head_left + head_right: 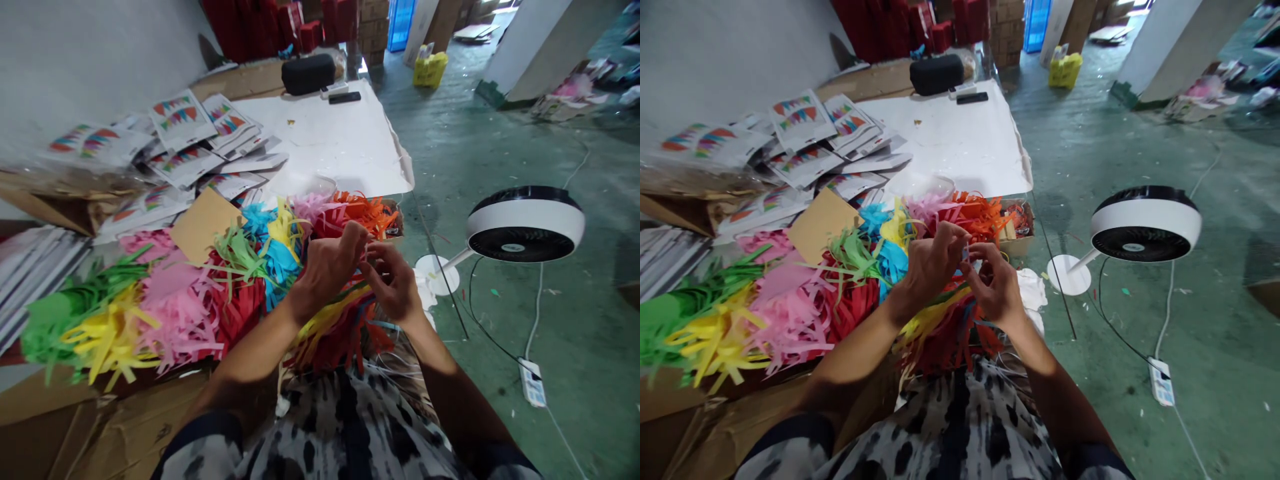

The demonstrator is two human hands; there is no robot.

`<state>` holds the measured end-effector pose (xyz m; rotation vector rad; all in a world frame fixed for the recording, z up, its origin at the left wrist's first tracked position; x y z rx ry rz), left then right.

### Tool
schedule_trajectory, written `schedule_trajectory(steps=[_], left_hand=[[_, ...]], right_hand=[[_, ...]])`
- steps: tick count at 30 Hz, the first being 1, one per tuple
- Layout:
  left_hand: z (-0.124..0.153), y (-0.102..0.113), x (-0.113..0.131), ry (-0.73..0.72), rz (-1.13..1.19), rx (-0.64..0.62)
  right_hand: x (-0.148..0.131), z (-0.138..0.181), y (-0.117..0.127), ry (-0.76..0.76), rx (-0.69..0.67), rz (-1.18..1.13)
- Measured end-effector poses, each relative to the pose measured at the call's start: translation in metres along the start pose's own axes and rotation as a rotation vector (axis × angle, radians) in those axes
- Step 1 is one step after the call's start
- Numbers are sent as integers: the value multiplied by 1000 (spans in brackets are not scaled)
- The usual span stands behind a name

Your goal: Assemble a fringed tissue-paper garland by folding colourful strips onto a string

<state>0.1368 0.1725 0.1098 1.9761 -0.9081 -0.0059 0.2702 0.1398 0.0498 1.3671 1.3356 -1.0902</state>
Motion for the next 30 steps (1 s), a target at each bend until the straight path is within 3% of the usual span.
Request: schedule_trajectory(steps=[3,6,9,14,19,23,26,30], left_hand=[[2,-1,7,-32,-54,-39],[2,4,3,76,65,-82],[7,6,3,119,171,-213],[36,4,4,131,2,-421],[55,14,-26,281,-36,-566],[46,37,-62,435,-275,-642],[33,45,-75,410,-461,-719],[14,40,-79,312,-599,-606]], right_hand=[[2,-3,7,-34,98,-81],[6,-6,16,-48,199,-189],[8,-8,20,-86,213,-298],[17,-8,22,-185,211,-471],[19,-8,29,-114,224,-277],[15,-8,31,-53,237,-90],[12,-6,30,-50,245,-27],[11,-4,28,-47,229,36]])
Point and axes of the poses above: each hand's wrist, its own z-axis away from the middle knuckle, its own y-axis out of the back of the hand, x = y × z, the point moved 6 cm from there along -z, towards the middle knuckle, and after that the axes turned 3 degrees about -z, right-handed, at the moved point
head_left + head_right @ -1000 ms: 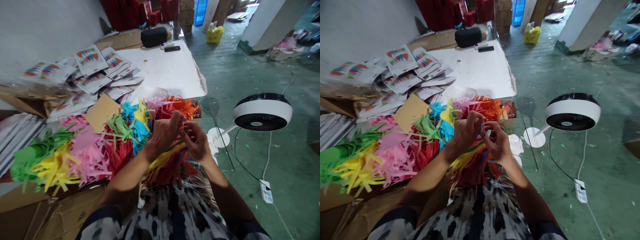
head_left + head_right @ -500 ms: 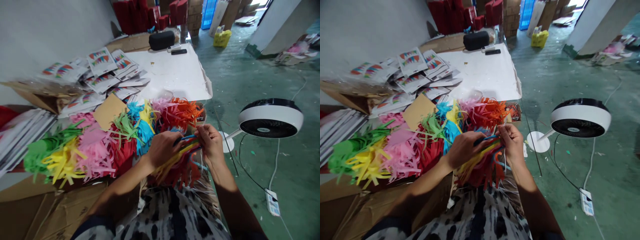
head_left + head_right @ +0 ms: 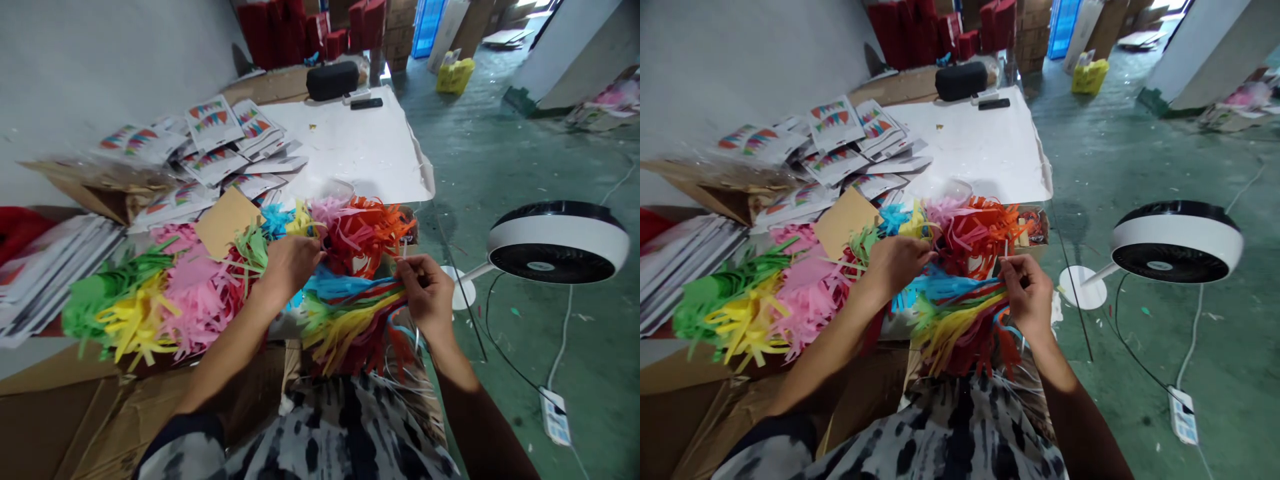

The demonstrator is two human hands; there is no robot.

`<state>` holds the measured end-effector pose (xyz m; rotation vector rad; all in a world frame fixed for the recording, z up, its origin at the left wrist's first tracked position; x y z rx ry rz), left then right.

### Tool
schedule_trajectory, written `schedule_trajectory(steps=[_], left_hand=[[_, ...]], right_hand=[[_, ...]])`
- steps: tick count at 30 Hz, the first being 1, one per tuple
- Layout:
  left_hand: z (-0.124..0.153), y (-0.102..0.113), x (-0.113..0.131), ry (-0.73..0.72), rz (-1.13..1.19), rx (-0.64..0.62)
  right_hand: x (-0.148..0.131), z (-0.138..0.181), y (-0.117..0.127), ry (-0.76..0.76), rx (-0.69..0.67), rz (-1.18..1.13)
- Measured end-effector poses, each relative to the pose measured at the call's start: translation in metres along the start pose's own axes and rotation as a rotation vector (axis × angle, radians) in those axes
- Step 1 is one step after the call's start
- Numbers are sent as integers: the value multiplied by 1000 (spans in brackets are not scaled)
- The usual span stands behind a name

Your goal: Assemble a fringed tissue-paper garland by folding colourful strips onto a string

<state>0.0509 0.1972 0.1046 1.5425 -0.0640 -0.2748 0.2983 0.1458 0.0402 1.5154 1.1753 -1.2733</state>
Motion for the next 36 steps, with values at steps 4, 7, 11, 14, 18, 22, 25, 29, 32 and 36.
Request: schedule_trajectory(steps=[4,7,11,14,18,22,25,29,32,36], left_hand=[[-15,-13,35,-418,104,117],[-22,-25,48,-559,133,173],[-22,-30,54,-679,114,222],[-24,-26,51,-716,221,256],[-42,-6,27,-569,768,387],[-62,14,-7,-269,1323,584],[-65,30,-8,-217,1287,625],[-53,44,15,-354,1125,651],[-47,36,36,-423,1251,532],[-43,17,56,-400,1501,402]], right_hand=[[0,1,-2,0,-18,19],[-2,0,-2,16,-15,28],[-6,-1,0,27,2,43],[-7,-2,0,23,6,42],[-5,-3,-1,1,2,16],[-5,-2,-2,-1,-6,-11],[-7,-2,0,28,15,-4],[-12,-1,1,101,73,-5],[-23,-1,-2,206,76,-38],[-33,-2,-12,209,-8,-82]])
Point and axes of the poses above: each hand's wrist, its own z-axis away from the middle knuckle, its own y-axis out of the back of the hand, x = y × z, the point moved 6 cm from there along -z, towards the middle knuckle, and after that the axes turned 3 degrees about -z, right-handed, at the moved point
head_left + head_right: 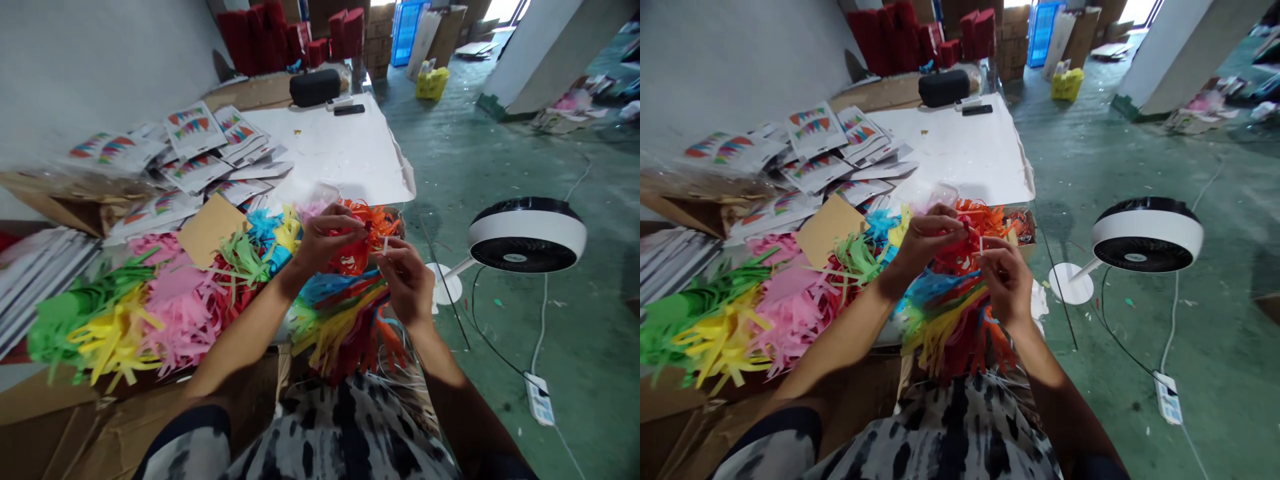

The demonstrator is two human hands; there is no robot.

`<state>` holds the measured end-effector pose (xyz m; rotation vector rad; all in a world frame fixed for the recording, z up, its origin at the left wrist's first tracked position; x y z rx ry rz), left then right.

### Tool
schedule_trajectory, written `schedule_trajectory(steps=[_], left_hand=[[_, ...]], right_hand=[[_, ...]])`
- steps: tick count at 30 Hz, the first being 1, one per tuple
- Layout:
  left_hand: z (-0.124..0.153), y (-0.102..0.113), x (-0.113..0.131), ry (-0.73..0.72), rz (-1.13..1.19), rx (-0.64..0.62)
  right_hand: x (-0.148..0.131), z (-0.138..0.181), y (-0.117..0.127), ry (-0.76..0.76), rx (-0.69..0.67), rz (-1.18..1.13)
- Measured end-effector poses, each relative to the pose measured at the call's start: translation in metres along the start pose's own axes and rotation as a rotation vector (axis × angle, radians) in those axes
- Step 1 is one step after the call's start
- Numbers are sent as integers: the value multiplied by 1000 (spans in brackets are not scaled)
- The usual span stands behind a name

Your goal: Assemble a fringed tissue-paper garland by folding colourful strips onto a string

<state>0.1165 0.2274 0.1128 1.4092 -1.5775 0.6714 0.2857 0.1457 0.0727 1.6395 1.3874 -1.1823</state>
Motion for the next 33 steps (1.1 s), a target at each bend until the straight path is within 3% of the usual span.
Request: schedule_trajectory(steps=[8,14,20,33], left_hand=[[9,-11,-5,132,116,-75],[12,-10,-6,277,102,-96],[15,-14,-12,256,169,-119],[20,-10,-25,307,256,-137]], right_hand=[[18,-4,-13,-226,-104,-201],[28,-3,-12,-281,-138,-188],[35,-3,-12,-346,-103,-298],[39,-1,-12,-362,-145,-259]])
Point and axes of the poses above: each hand's wrist, its own z-axis away from the middle knuckle, its own y-axis out of the back of the hand, x = y × z, the point moved 6 cm from there along -z, towards the middle knuckle, and after that the axes turned 3 degrees about -z, right-handed, at the moved point
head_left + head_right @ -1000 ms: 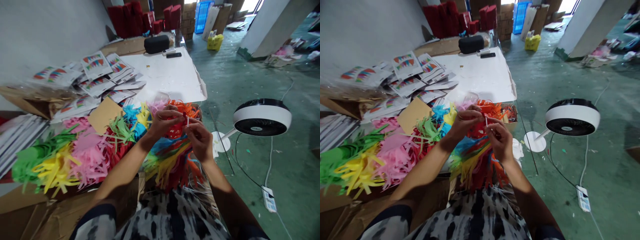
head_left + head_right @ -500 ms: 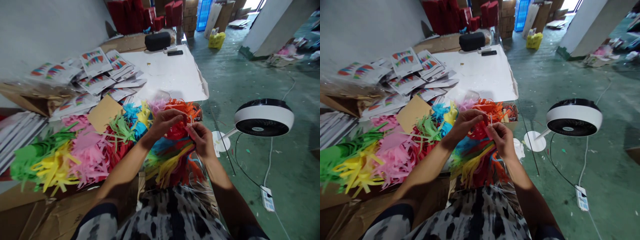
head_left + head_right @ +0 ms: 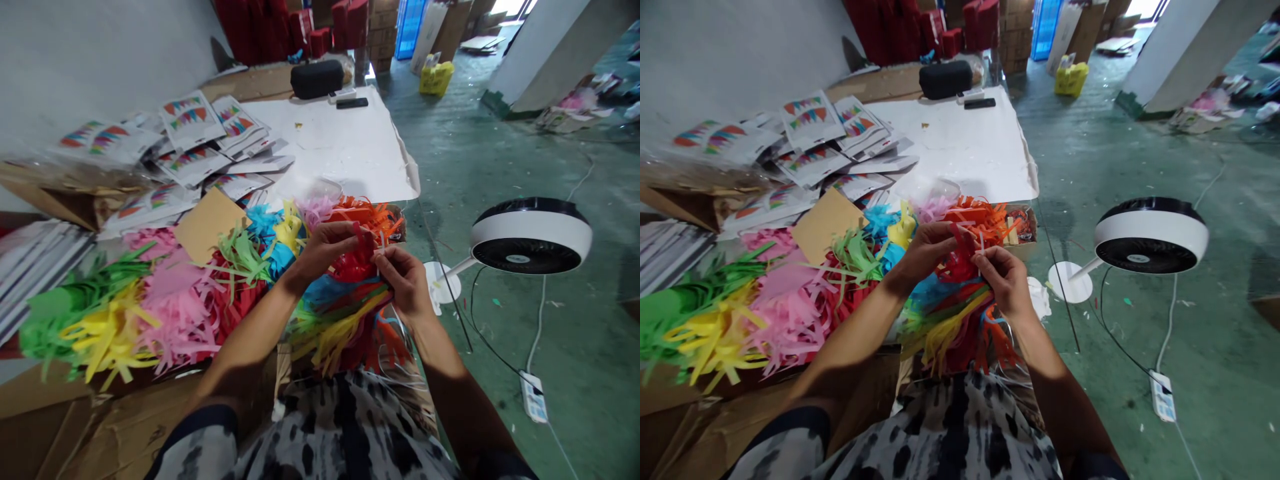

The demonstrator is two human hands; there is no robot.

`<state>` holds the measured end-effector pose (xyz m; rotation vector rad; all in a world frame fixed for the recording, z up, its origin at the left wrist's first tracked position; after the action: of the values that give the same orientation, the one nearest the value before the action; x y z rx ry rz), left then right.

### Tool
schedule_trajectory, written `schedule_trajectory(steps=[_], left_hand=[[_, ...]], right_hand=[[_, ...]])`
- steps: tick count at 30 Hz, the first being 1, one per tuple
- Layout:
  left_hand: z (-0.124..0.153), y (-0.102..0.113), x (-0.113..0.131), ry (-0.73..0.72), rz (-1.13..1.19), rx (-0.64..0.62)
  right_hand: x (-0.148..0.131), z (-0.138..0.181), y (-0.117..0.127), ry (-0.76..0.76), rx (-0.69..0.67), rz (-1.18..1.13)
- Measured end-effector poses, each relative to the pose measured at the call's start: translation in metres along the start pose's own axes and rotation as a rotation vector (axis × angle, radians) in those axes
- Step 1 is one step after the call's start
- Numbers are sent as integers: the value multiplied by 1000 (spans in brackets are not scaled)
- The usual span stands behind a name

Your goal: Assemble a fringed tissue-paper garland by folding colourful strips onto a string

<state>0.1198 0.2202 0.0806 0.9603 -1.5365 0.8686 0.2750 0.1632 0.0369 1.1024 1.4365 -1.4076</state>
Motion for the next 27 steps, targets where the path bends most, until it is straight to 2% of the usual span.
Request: schedule_trajectory(steps=[5,11,17,23,27], left_hand=[[0,-2,9,-29,-22,-14],[-1,-10,13,-33,-11,-76],[-3,-7,13,-65,-66,51],[8,-20,10,-34,-111,-72],[9,-18,7,-113,-131,-9]], right_hand=[[0,0,0,6,-8,-19],[-8,2,-7,84,-12,84],[-13,4,-13,157,0,115],[-11,-1,-7,185,58,52],[-8,-1,-5,171,49,43]])
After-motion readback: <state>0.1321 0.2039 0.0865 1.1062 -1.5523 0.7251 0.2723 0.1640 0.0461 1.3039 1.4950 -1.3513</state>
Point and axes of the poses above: each hand's wrist, its own z-axis away from the middle knuckle, its own y-axis out of the back of the hand, x = y × z, the point moved 6 cm from there along -z, towards the middle knuckle, and after that the axes turned 3 degrees about -z, right-handed, at the moved point
